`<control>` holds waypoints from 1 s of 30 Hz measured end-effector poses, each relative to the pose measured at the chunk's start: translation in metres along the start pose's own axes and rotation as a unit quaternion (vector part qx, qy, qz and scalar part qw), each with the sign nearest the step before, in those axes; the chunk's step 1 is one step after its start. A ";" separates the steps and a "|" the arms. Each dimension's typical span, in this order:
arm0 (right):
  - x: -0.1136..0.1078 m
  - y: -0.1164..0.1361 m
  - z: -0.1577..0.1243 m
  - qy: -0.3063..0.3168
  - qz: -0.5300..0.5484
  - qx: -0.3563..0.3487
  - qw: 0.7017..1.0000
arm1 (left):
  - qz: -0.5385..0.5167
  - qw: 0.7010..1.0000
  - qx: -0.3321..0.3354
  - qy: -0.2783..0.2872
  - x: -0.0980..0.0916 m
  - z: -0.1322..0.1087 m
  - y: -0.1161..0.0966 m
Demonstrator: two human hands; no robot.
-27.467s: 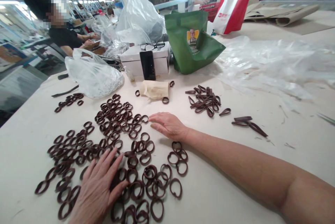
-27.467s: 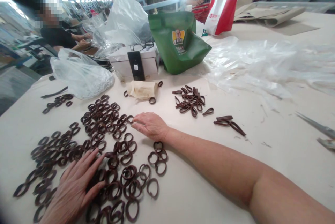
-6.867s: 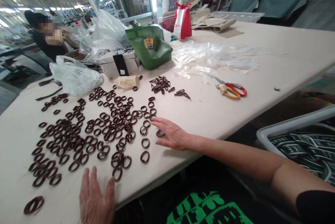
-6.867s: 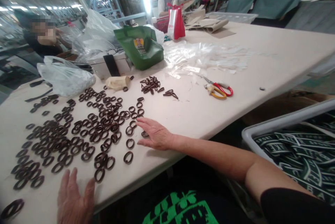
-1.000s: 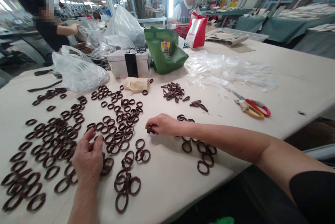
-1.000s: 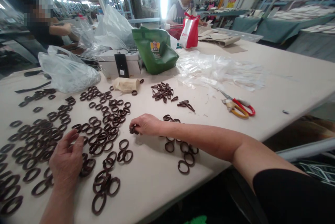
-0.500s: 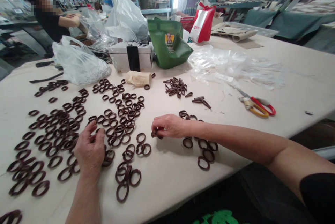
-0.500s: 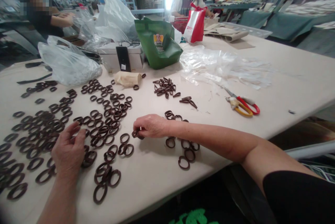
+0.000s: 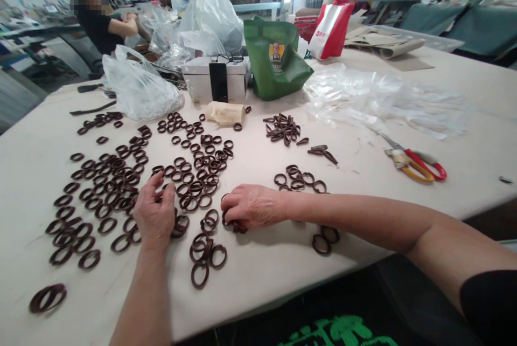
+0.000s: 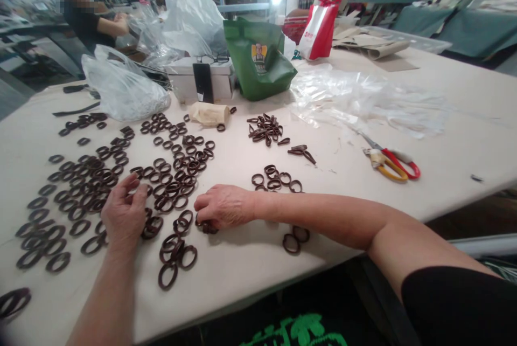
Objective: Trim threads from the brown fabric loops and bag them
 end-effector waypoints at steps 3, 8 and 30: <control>-0.006 -0.006 -0.016 0.047 -0.042 0.021 0.998 | -0.009 1.000 0.004 -0.005 0.000 0.001 0.001; -0.025 -0.024 -0.053 0.111 -0.103 0.088 0.985 | -0.006 1.000 0.029 -0.009 -0.001 0.001 0.000; -0.002 0.095 0.028 -0.083 -0.051 -0.038 0.994 | -0.030 0.996 0.072 -0.046 -0.004 0.003 -0.003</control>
Point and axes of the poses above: each hand's wrist, its own z-axis towards the middle knuckle, its own x-axis out of the palm, y = z × x, the point moved 8 cm from there along z, towards the middle knuckle, and after that the axes turned 1 degree about x, right-handed, at the moved point
